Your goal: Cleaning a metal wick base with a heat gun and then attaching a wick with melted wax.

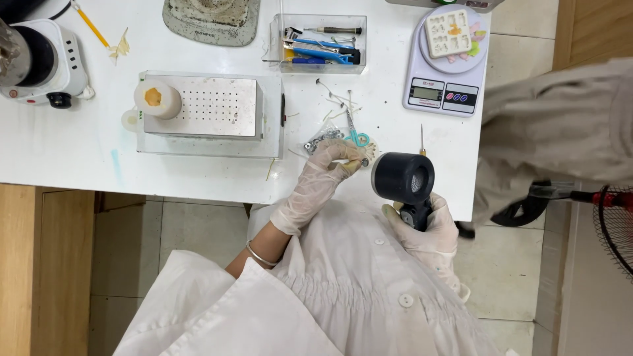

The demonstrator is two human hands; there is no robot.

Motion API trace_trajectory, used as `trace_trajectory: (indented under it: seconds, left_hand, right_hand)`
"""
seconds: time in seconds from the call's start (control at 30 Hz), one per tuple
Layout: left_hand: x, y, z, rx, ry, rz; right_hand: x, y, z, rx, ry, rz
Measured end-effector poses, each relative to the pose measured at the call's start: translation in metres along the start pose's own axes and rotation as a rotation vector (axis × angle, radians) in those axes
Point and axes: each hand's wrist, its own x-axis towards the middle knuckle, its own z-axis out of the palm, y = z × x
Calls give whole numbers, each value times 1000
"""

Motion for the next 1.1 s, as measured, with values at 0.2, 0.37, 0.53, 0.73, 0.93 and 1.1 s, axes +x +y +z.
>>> trace_trajectory:
  seconds: [0.2, 0.37, 0.53, 0.73, 0.93, 1.1]
  left_hand:
    - [1, -13, 2, -6, -8, 77]
    - [0, -12, 4, 162, 8, 103]
    - [-3, -21, 8, 140, 1, 98]
    - [-8, -17, 11, 128, 33, -2]
    - [-7, -24, 16, 86, -29, 48]
    - [-5, -27, 18, 113, -15, -87]
  right_hand:
    - [-5, 3, 1, -73, 3, -74]
    - [-4, 8, 0, -90, 32, -111]
    - [-1, 6, -6, -87, 9, -122]
    - [4, 13, -11, -97, 10, -109]
    - [7, 11, -16, -171, -1, -130]
    - [9, 7, -19, -205, 11, -101]
